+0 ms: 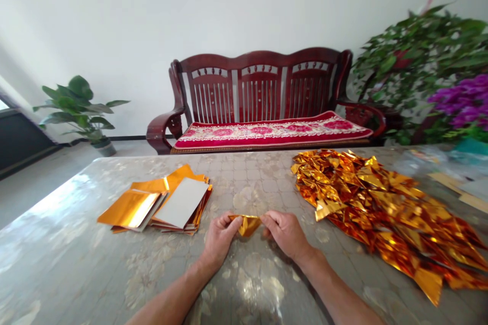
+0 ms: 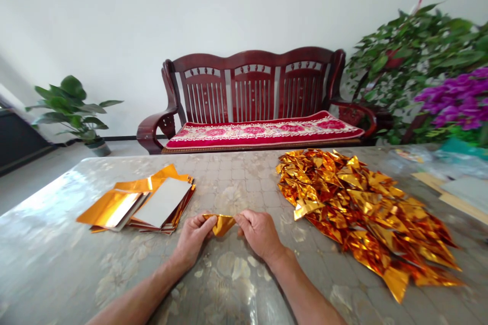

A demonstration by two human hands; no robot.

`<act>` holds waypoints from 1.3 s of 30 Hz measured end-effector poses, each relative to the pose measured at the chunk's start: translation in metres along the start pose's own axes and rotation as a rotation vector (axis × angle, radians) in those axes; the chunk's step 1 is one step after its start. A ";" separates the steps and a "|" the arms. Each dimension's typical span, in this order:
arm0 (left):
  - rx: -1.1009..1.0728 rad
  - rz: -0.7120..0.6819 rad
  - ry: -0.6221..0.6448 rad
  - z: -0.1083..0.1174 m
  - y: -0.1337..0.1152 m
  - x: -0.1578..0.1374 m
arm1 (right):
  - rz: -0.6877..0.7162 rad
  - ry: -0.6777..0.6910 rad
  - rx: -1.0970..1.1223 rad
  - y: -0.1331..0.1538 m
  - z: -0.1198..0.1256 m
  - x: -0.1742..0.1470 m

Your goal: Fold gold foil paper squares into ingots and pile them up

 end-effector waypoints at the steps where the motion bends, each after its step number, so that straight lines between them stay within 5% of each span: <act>1: -0.012 0.016 0.000 0.000 0.001 0.000 | -0.037 -0.004 0.094 -0.002 -0.001 0.000; 6: -0.157 0.114 -0.018 -0.001 0.008 0.001 | -0.165 -0.114 0.585 -0.011 -0.003 0.006; 12: -0.296 0.174 -0.032 -0.002 0.005 0.003 | -0.214 -0.126 0.777 -0.010 -0.012 0.009; 24: -0.214 0.146 -0.034 -0.004 0.005 0.001 | -0.221 -0.091 0.735 -0.002 -0.013 0.007; 33: 0.083 -0.198 -0.066 0.003 -0.003 -0.003 | -0.179 -0.087 0.655 0.000 -0.009 0.006; 39: 0.144 -0.174 -0.040 0.003 -0.002 0.000 | -0.148 -0.102 0.513 0.003 -0.008 0.006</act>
Point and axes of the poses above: each hand's wrist, its own x-axis towards the middle knuckle, its own z-axis out of the back of the hand, y = z × x, the point moved 2 cm from there along x, towards the middle knuckle, and after that the axes turned 1 degree about z, right-handed, at the moved point
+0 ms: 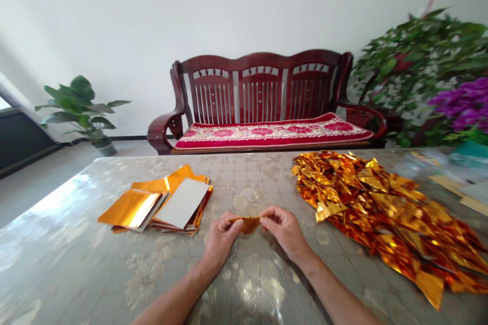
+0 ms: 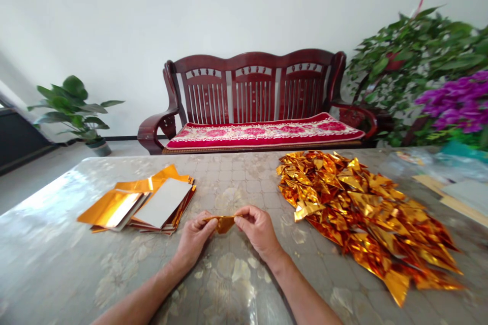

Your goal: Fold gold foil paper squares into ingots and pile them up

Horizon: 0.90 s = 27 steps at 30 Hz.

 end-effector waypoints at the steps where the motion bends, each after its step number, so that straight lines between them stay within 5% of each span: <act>1: -0.007 0.006 0.010 0.000 0.001 0.001 | 0.004 -0.001 -0.020 0.000 0.000 0.000; 11: 0.038 -0.022 -0.099 0.002 0.008 0.005 | 0.115 0.037 -0.242 -0.012 0.007 0.003; 17: 0.208 -0.218 0.097 0.009 0.001 0.005 | 0.329 0.242 -0.477 -0.009 0.013 0.001; 27: 0.325 -0.369 0.344 0.012 -0.002 0.007 | 0.413 0.247 -0.560 -0.013 0.017 0.003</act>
Point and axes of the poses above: each hand's wrist, its own x-axis towards the middle knuckle, its own z-axis out of the back of the hand, y = z × x, the point moved 2 cm from there along x, towards the middle knuckle, and after that the axes turned 1 degree about z, right-handed, at the moved point
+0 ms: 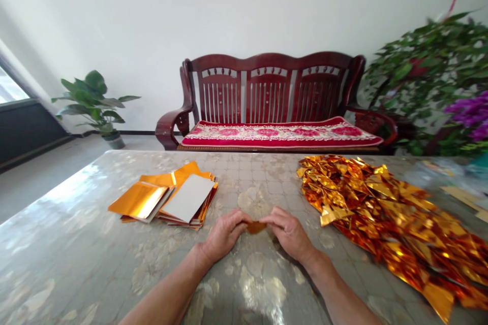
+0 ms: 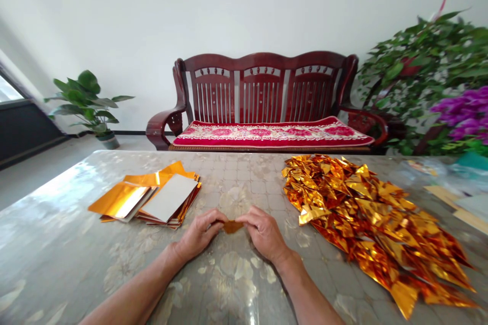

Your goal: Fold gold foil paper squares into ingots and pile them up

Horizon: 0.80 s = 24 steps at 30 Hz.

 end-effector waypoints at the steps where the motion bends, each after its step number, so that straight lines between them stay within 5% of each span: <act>1: 0.005 -0.005 0.012 -0.001 0.001 0.000 | 0.016 -0.002 -0.012 0.000 0.000 0.000; 8: 0.037 0.003 0.023 -0.002 0.005 -0.001 | 0.114 0.004 -0.078 0.001 0.000 0.000; 24: 0.037 0.058 0.011 -0.006 0.005 0.002 | 0.071 0.052 -0.108 0.012 0.002 0.000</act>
Point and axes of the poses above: each hand's wrist, its own x-axis towards the middle knuckle, its own z-axis out of the back of the hand, y = z × x, the point moved 2 cm from there along x, towards the middle knuckle, and after that the axes turned 1 degree about z, right-handed, at the moved point
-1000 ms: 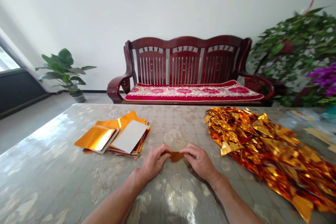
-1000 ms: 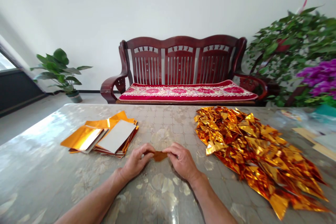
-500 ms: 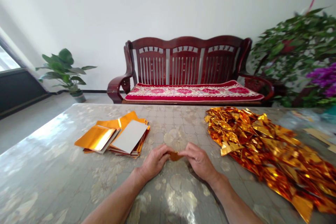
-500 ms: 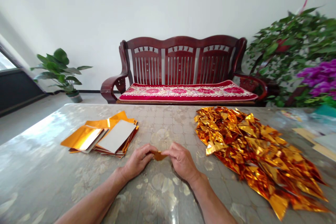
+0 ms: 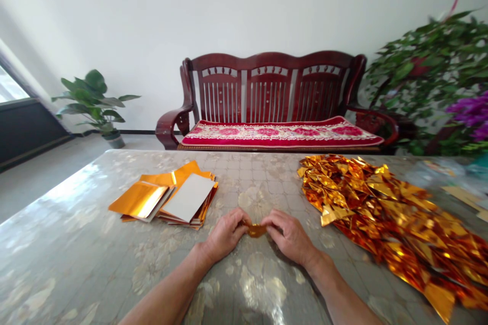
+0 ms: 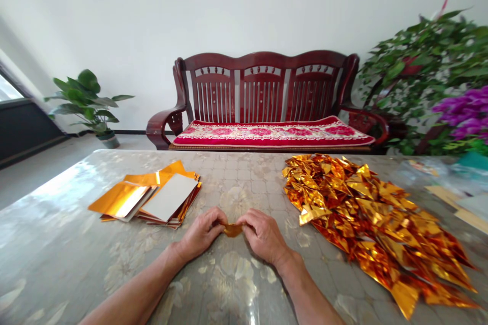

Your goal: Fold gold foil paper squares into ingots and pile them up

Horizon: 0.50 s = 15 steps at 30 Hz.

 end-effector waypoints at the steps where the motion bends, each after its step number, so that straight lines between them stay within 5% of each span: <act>1: 0.002 -0.007 -0.002 0.000 0.000 0.000 | 0.010 -0.001 -0.006 0.001 0.000 0.000; 15: 0.051 -0.090 0.067 -0.002 -0.004 -0.003 | 0.057 0.011 -0.078 0.001 0.003 0.000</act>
Point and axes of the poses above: each hand's wrist, its own x-axis towards the middle knuckle, its own z-axis out of the back of the hand, y = z × x, the point moved 2 cm from there along x, towards the middle knuckle, and after that the axes turned 1 degree about z, right-handed, at the moved point
